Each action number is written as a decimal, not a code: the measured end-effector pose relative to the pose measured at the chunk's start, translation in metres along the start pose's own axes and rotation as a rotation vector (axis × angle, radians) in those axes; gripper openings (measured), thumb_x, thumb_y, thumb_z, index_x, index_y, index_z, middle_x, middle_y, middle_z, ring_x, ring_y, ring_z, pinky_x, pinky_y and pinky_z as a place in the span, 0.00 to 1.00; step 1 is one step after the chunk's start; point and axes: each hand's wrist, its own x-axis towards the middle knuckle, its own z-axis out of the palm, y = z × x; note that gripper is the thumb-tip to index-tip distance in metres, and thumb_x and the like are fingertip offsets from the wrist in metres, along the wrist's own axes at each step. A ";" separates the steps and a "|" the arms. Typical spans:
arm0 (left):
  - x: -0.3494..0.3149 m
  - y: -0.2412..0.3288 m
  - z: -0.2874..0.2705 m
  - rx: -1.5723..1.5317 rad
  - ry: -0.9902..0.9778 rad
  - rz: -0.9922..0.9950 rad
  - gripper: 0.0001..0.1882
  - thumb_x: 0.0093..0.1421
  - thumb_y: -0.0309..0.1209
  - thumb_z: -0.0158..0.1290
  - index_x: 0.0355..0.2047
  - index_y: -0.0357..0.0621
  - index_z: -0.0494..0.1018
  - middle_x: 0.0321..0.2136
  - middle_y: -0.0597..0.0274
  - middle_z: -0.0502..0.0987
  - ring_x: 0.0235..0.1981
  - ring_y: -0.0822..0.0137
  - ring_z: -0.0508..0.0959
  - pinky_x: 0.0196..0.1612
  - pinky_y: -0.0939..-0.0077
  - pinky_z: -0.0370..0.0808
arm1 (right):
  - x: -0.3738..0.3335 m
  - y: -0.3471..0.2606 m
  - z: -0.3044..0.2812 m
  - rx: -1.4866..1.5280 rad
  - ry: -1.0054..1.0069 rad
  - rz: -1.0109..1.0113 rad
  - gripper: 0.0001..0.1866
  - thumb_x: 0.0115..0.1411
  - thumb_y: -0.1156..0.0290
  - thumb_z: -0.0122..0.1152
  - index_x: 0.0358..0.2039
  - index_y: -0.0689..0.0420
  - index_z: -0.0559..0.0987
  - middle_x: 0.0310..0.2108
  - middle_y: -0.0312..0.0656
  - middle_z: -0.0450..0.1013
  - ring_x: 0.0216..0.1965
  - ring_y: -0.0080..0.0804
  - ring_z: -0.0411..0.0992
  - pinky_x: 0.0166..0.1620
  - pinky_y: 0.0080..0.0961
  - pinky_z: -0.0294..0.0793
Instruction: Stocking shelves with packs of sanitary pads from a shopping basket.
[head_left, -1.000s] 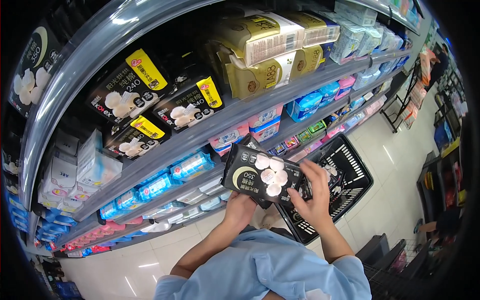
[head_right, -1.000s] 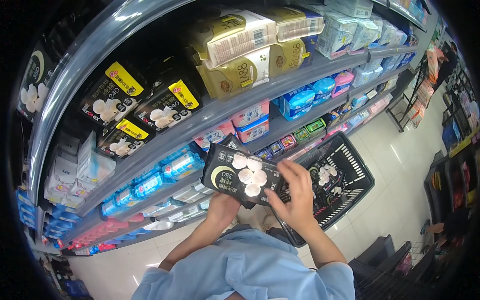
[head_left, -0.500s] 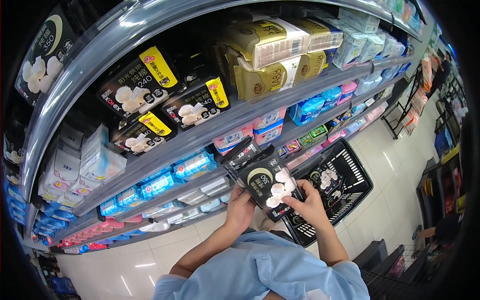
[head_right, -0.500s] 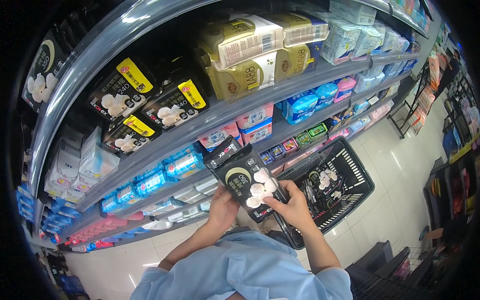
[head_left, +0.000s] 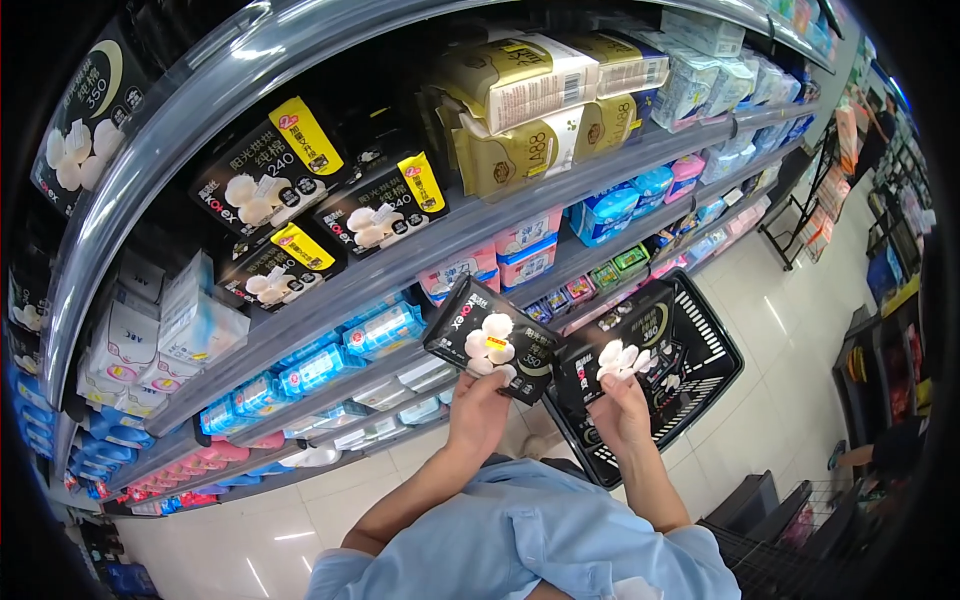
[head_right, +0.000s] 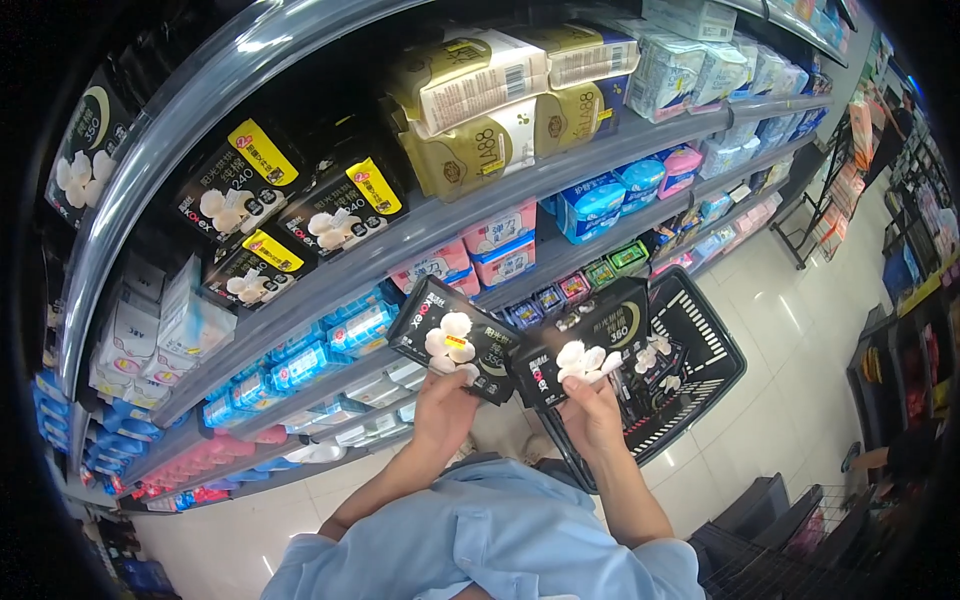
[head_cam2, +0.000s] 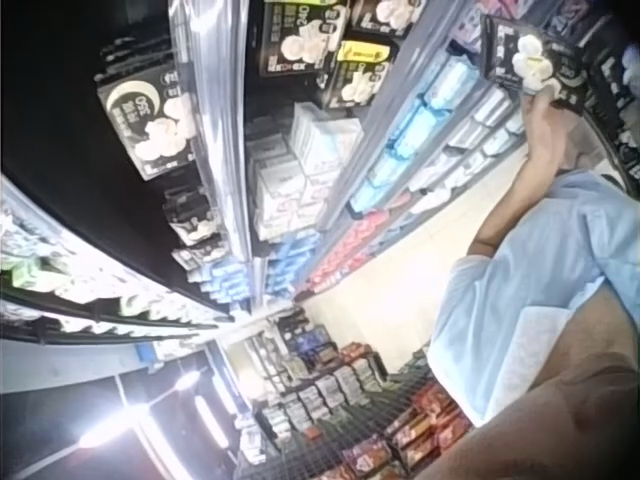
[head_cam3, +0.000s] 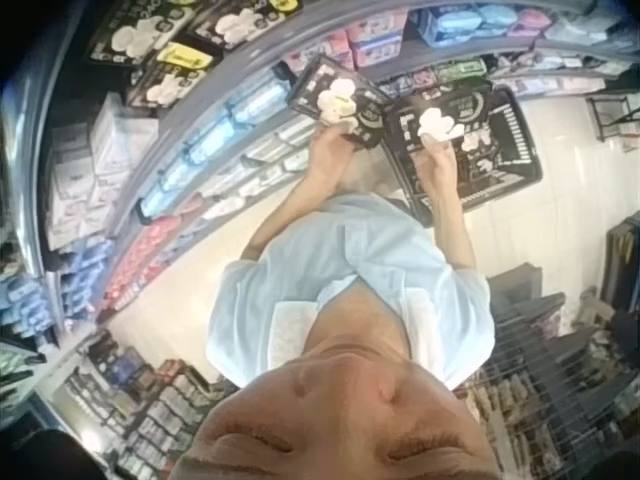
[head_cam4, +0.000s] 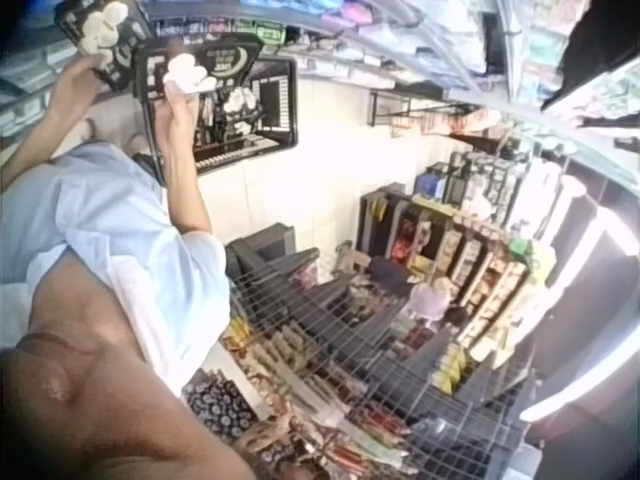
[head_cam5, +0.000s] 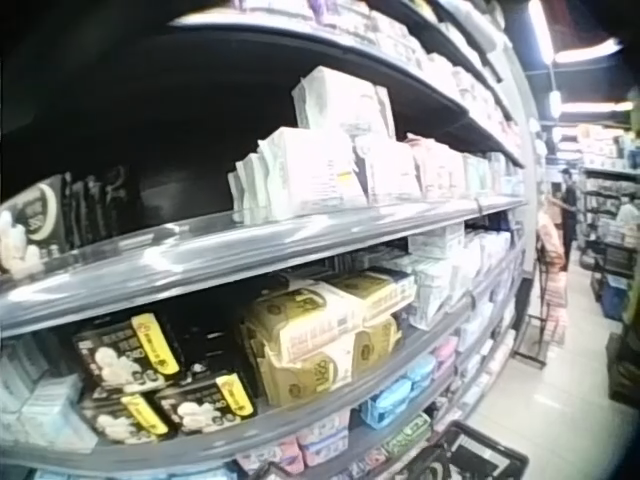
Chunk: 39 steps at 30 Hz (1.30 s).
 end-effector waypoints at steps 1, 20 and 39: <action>0.001 0.001 0.002 -0.025 0.005 -0.008 0.18 0.53 0.18 0.46 0.45 0.42 0.66 0.42 0.61 0.71 0.45 0.66 0.69 0.51 0.68 0.62 | 0.001 -0.002 0.004 0.003 0.001 0.000 0.25 0.50 0.71 0.59 0.49 0.59 0.63 0.44 0.38 0.67 0.45 0.29 0.67 0.49 0.31 0.66; -0.001 -0.015 -0.016 0.204 -0.020 0.081 0.17 0.63 0.37 0.36 0.49 0.44 0.63 0.45 0.56 0.70 0.44 0.60 0.73 0.45 0.65 0.73 | -0.001 0.031 0.053 0.148 -0.142 0.414 0.16 0.58 0.66 0.53 0.45 0.56 0.69 0.41 0.37 0.70 0.42 0.27 0.69 0.46 0.27 0.69; -0.005 0.025 -0.023 0.152 -0.061 -0.002 0.27 0.51 0.37 0.49 0.50 0.38 0.60 0.45 0.55 0.69 0.45 0.59 0.71 0.50 0.65 0.68 | 0.013 0.032 0.065 -0.175 -0.167 0.472 0.16 0.55 0.66 0.57 0.43 0.58 0.72 0.38 0.38 0.72 0.38 0.27 0.71 0.40 0.26 0.71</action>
